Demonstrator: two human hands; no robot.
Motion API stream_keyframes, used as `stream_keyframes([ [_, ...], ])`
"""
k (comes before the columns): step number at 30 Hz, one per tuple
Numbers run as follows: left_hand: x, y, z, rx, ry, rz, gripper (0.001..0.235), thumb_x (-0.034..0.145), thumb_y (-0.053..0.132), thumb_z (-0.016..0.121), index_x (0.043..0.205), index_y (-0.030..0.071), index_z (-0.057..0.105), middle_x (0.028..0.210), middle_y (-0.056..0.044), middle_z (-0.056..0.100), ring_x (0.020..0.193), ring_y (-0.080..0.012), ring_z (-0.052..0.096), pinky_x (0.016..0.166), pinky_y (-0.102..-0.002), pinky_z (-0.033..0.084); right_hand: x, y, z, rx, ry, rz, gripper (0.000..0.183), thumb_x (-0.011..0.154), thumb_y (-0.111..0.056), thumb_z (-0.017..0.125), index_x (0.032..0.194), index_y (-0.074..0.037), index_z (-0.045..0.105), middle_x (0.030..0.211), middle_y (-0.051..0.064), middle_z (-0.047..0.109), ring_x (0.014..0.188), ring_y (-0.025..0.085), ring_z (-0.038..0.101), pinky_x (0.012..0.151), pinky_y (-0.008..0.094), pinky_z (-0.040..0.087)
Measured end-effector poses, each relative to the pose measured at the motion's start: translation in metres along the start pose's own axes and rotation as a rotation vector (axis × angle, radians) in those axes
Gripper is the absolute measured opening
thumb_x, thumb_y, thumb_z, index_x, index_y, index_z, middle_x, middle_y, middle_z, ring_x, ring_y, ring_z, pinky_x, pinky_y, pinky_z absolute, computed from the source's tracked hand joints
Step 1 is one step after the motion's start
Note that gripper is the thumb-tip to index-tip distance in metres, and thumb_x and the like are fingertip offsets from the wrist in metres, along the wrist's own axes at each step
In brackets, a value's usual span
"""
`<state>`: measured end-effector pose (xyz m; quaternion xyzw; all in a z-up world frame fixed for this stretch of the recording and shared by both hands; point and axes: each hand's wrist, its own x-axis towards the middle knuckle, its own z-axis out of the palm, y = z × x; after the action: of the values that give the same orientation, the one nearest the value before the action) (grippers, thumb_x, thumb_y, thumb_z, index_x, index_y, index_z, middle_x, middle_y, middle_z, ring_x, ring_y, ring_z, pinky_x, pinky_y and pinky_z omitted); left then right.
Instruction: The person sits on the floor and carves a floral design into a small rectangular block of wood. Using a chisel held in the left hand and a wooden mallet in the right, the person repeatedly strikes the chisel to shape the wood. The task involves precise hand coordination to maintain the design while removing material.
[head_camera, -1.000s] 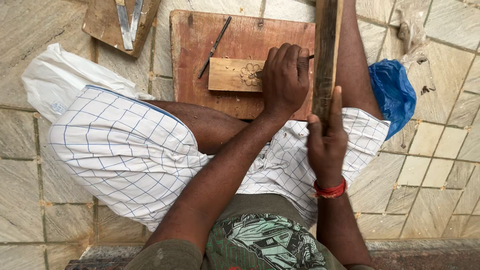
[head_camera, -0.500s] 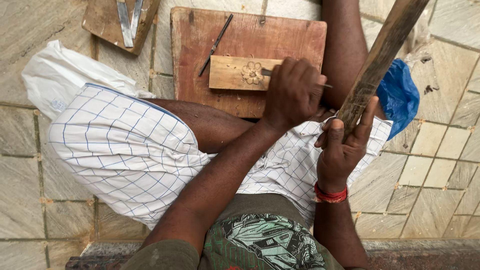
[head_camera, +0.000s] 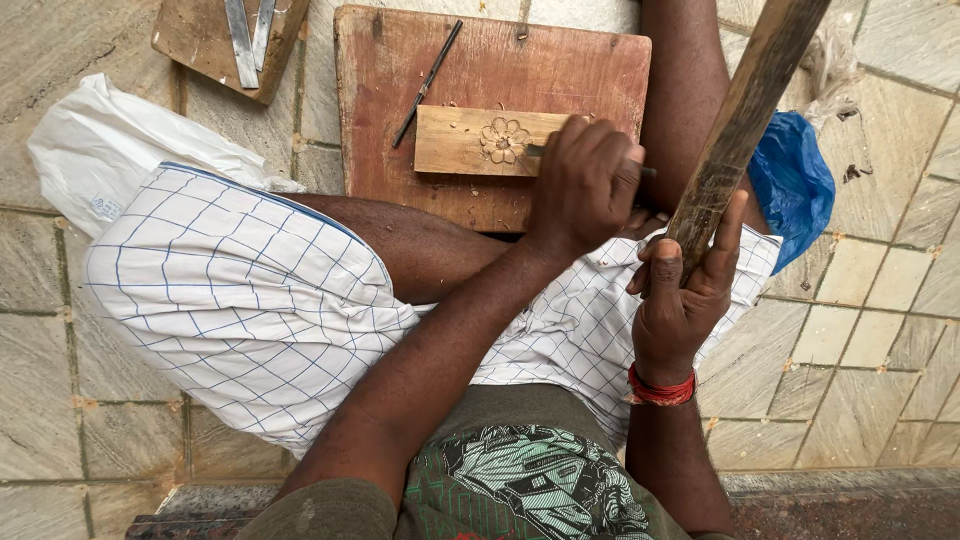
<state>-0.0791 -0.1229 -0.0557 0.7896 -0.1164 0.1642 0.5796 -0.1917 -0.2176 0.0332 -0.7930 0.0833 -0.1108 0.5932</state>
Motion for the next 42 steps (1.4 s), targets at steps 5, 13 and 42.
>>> stream_keyframes([
  [5,0.001,-0.002,-0.011,0.01,0.051,-0.041,0.028,0.107,0.026,0.047,0.09,0.007,0.058,0.086,-0.007,0.056,0.086,-0.0235,0.051,0.08,-0.043,0.044,-0.001,-0.001,0.001,-0.014,-0.017,-0.006,0.062,0.12,-0.013,0.057,0.169,-0.011,0.02,0.096,0.008,0.066,0.067,0.006,0.055,0.055,0.019,0.048],
  [13,0.006,0.002,-0.014,-0.031,0.043,-0.104,0.03,0.108,0.025,0.046,0.087,0.007,0.058,0.084,-0.007,0.055,0.083,-0.0226,0.051,0.08,-0.043,0.044,-0.008,-0.001,0.0,-0.066,-0.009,-0.121,0.059,0.122,-0.01,0.054,0.17,-0.011,0.02,0.104,0.011,0.066,0.069,0.007,0.056,0.056,0.02,0.05],
  [42,0.013,0.004,-0.031,-0.091,0.055,-0.046,0.026,0.1,0.017,0.049,0.078,0.004,0.053,0.08,-0.011,0.053,0.079,-0.0285,0.049,0.072,-0.046,0.044,-0.023,0.026,0.024,-0.218,-0.08,-0.127,0.06,0.118,-0.008,0.043,0.17,-0.011,0.014,0.101,0.006,0.061,0.066,0.007,0.052,0.054,0.021,0.048],
])
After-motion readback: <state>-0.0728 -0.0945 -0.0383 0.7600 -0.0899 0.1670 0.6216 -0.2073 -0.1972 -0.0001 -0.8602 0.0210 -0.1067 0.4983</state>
